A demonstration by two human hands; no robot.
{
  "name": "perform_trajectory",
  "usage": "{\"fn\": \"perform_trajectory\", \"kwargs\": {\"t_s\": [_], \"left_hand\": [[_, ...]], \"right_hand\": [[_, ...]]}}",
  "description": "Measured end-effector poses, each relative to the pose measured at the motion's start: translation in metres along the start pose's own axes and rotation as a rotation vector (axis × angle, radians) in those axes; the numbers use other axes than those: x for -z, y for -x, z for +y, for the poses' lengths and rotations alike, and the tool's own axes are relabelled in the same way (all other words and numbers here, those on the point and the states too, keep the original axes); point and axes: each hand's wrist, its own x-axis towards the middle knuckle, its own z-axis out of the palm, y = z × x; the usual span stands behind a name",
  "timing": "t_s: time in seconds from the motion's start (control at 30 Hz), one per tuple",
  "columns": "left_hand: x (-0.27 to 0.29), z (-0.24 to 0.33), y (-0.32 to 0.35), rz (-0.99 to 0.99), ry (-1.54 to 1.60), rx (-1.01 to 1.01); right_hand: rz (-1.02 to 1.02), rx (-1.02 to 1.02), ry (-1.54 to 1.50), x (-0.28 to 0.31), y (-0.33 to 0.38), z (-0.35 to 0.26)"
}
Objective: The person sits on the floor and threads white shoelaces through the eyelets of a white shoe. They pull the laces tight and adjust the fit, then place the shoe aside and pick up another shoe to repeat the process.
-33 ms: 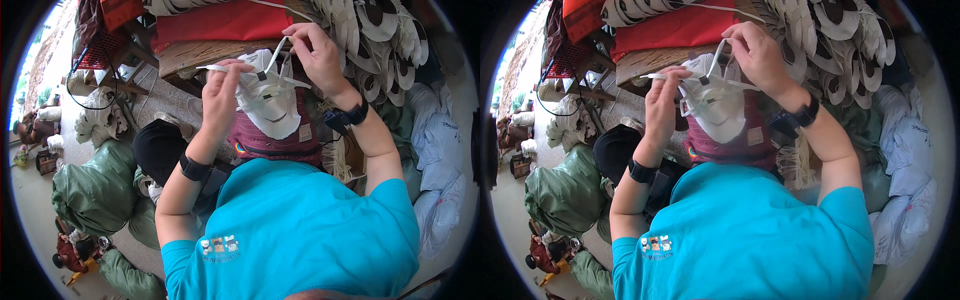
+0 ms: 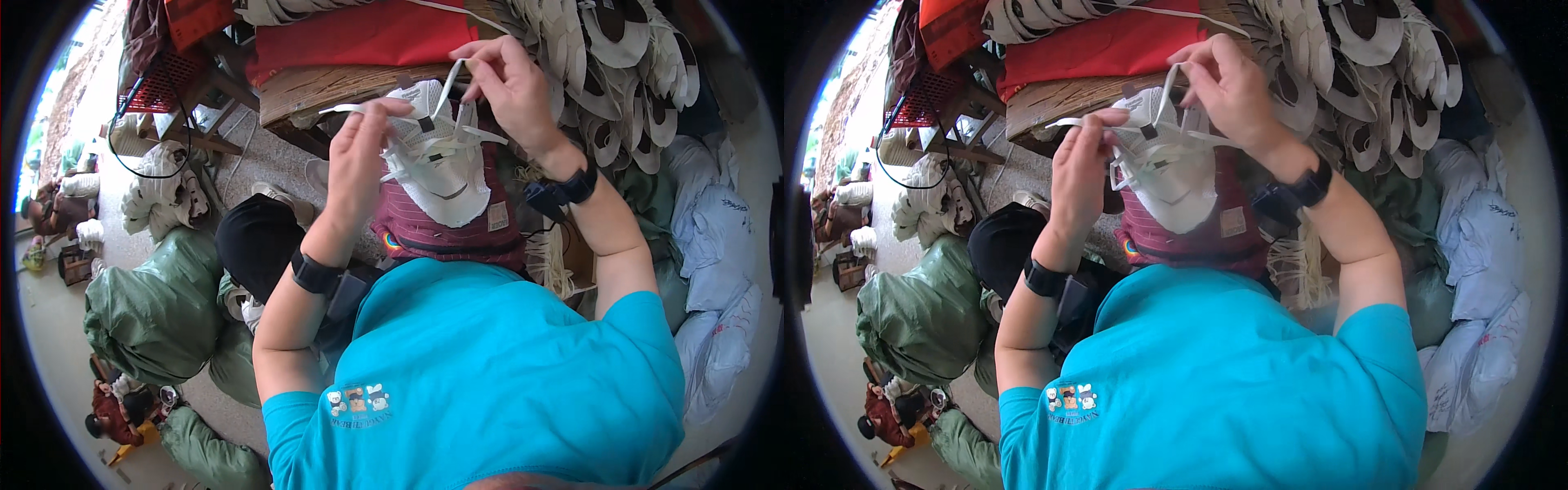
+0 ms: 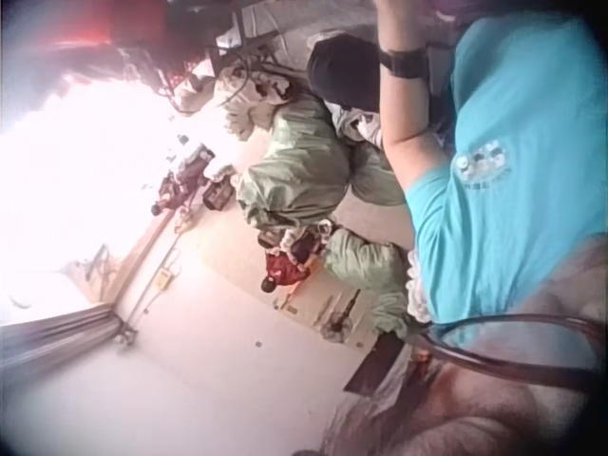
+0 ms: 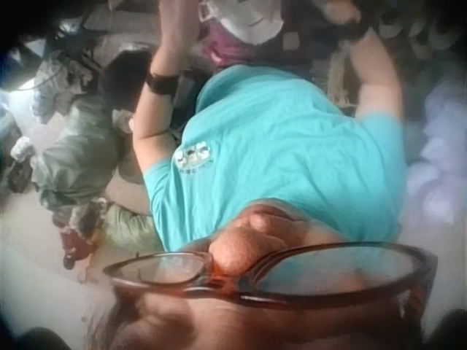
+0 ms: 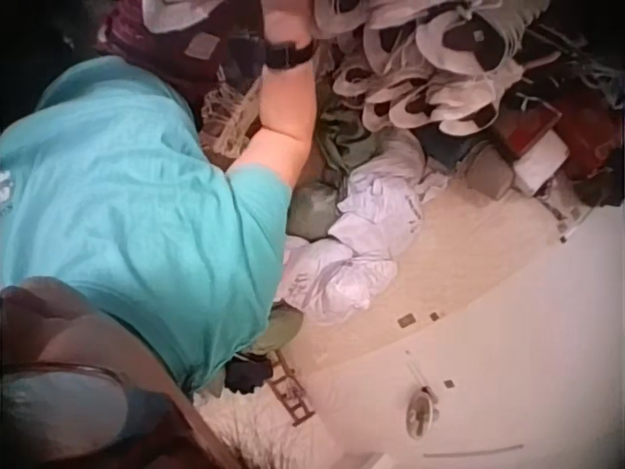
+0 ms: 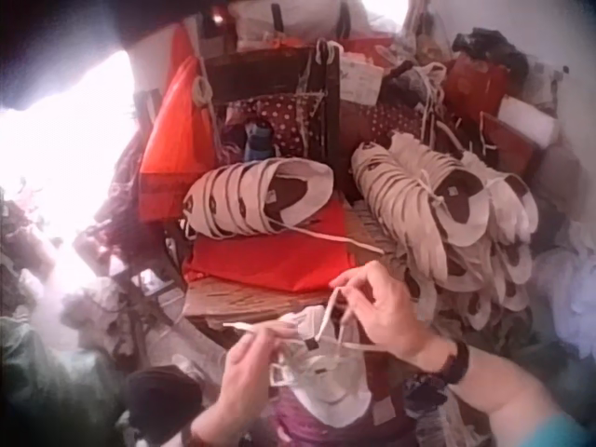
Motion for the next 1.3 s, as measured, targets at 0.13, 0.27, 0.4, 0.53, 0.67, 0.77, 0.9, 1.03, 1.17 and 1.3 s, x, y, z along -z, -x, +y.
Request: {"fn": "perform_trajectory", "kwargs": {"t_s": [0.13,0.27,0.4,0.53,0.67,0.77,0.9,1.03,1.17,1.3], "left_hand": [[0.009,0.012,-0.001,0.048,0.519,0.29],[0.099,0.026,-0.008,0.111,0.77,0.212],[0.189,0.047,-0.012,0.141,0.664,0.002],[0.186,0.052,-0.008,0.377,0.594,0.036],[0.193,0.049,0.001,0.361,0.549,0.004],[0.209,0.047,-0.003,0.412,0.537,0.027],[0.191,0.044,-0.001,0.343,0.471,0.038],[0.169,0.032,-0.004,0.322,0.484,0.074],[0.162,0.035,0.001,0.302,0.541,0.092],[0.155,0.047,0.005,0.337,0.686,0.103]], "right_hand": [[-0.094,-0.661,-0.716,-0.015,0.003,-0.005],[0.086,-0.467,-0.638,0.033,-0.021,0.003],[0.361,-0.277,-0.949,0.2,-0.072,0.062],[0.427,-0.247,-0.875,0.227,-0.071,0.061],[0.549,-0.292,-0.762,0.189,-0.064,0.016],[0.516,-0.124,-0.697,0.217,-0.055,0.019],[0.023,-0.147,-0.13,0.124,-0.03,-0.009],[-0.681,0.166,0.434,0.047,0.02,-0.004],[-0.639,0.458,0.634,0.03,0.028,0.016],[-0.447,0.387,0.547,0.018,0.035,0.016]]}}
